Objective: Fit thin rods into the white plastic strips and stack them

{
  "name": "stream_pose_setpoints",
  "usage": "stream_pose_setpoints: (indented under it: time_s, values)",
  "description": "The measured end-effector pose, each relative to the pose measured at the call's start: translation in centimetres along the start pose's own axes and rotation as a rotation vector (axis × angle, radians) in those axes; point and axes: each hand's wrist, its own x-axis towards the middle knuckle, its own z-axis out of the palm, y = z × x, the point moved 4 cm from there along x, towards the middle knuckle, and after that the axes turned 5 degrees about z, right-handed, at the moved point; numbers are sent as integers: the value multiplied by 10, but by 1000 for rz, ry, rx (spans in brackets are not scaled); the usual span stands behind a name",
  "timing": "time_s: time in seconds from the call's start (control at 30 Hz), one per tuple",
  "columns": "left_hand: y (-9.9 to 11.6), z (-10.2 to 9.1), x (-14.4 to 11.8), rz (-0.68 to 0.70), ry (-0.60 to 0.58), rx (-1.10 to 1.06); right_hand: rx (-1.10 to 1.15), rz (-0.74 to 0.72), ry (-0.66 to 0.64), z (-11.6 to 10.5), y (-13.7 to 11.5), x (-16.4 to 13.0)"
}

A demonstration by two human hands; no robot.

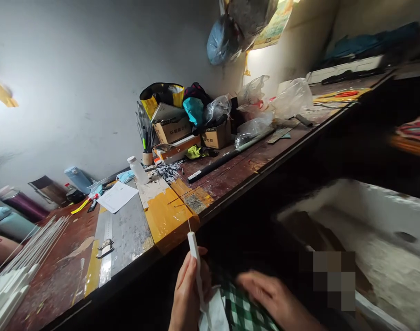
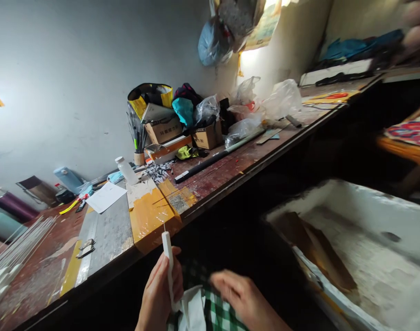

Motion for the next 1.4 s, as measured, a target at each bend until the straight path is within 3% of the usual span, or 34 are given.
stream_pose_setpoints:
  time_s: [0.07, 0.13, 0.27, 0.57, 0.77, 0.93, 1.1, 1.27, 1.4]
  values:
    - [-14, -5, -7, -70, -34, 81, 122, -14, 67, -17, -25, 21]
    - [-27, -8, -13, -145, -45, 151, 284, -69, 47, -24, -49, 40]
    - [-38, -8, -20, -211, -76, 241, 483, -86, -76, -14, -75, 66]
    - [-31, -11, -20, -173, -60, 334, 542, -70, 27, -13, -70, 83]
    - [-51, -23, -27, -256, 51, 301, 498, -82, 117, -29, -73, 101]
    - [-55, -20, -27, -103, 91, 140, 383, -90, 69, -34, -74, 117]
    - [-33, -17, -12, -30, 221, 26, 198, -105, 45, -23, -64, 85]
    - [-12, -11, 16, 141, 266, 80, -142, 39, -111, 10, -17, 33]
    - [-13, 2, 36, 179, 286, 50, -213, 46, 19, 13, 8, 17]
